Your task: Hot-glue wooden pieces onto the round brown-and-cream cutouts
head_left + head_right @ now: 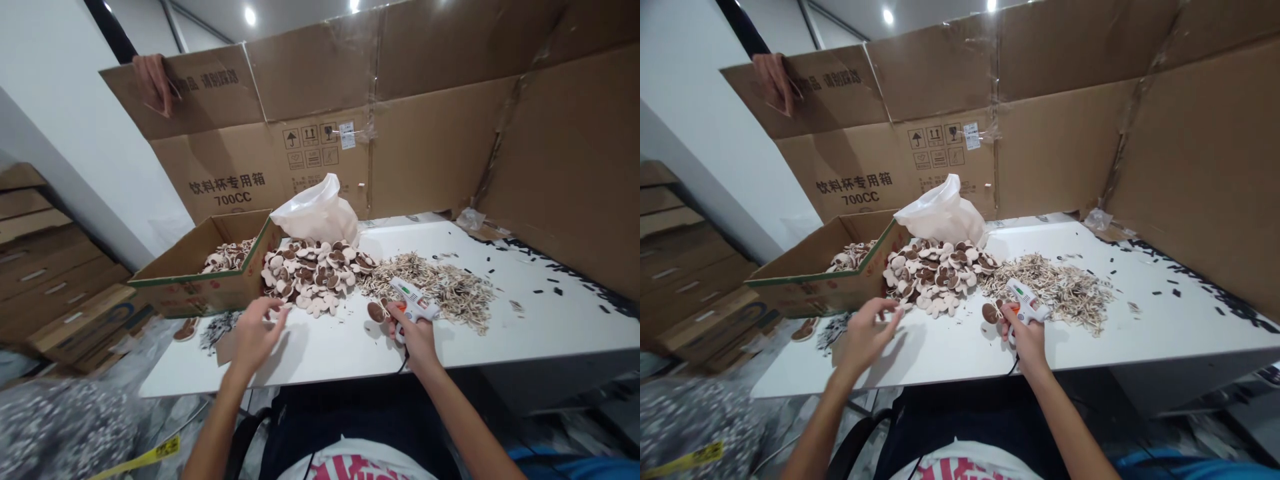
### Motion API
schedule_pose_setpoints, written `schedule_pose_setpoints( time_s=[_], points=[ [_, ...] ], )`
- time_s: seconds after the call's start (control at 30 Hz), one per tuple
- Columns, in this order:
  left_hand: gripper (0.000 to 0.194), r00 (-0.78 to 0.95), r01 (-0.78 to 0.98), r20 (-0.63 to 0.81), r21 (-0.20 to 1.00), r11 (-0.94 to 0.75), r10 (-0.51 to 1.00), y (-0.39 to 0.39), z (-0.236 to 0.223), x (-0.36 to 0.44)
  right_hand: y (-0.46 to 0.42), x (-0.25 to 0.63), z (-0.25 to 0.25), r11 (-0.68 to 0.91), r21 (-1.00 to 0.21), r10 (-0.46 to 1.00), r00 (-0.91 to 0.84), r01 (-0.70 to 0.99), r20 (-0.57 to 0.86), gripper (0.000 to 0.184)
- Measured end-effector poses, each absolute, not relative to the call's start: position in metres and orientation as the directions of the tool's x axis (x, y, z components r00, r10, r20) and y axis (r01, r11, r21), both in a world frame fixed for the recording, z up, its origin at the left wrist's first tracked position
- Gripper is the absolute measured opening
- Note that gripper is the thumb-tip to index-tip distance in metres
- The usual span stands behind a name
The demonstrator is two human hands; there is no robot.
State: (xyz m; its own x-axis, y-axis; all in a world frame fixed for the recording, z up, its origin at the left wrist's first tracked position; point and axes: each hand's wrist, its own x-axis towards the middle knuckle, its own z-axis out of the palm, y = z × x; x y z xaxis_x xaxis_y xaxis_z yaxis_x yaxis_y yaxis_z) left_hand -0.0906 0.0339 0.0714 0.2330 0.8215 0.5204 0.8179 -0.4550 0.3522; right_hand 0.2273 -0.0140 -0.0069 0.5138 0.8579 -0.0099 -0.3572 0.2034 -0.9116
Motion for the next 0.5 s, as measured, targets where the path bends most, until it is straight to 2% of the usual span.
schedule_pose_setpoints(
  time_s=[0.13, 0.2, 0.37, 0.5],
  points=[
    [0.015, 0.467, 0.693, 0.386, 0.399, -0.601, 0.795, 0.03, 0.051, -0.029, -0.014, 0.227, -0.005, 0.198, -0.915, 0.85, 0.526, -0.352, -0.018, 0.043],
    [0.013, 0.527, 0.663, 0.334, 0.414, -0.624, 0.781, 0.033, 0.042, -0.01, -0.014, 0.227, -0.005, 0.196, -0.913, 0.853, 0.522, -0.359, -0.023, 0.044],
    [0.013, 0.527, 0.696, 0.285, 0.396, -0.599, 0.801, 0.036, 0.024, 0.011, -0.011, 0.228, -0.007, 0.189, -0.915, 0.853, 0.522, -0.357, -0.028, 0.044],
    [0.014, 0.497, 0.671, 0.286, 0.472, -0.572, 0.819, 0.033, 0.017, 0.012, -0.01, 0.229, -0.009, 0.211, -0.907, 0.859, 0.511, -0.365, -0.006, 0.041]
  ],
)
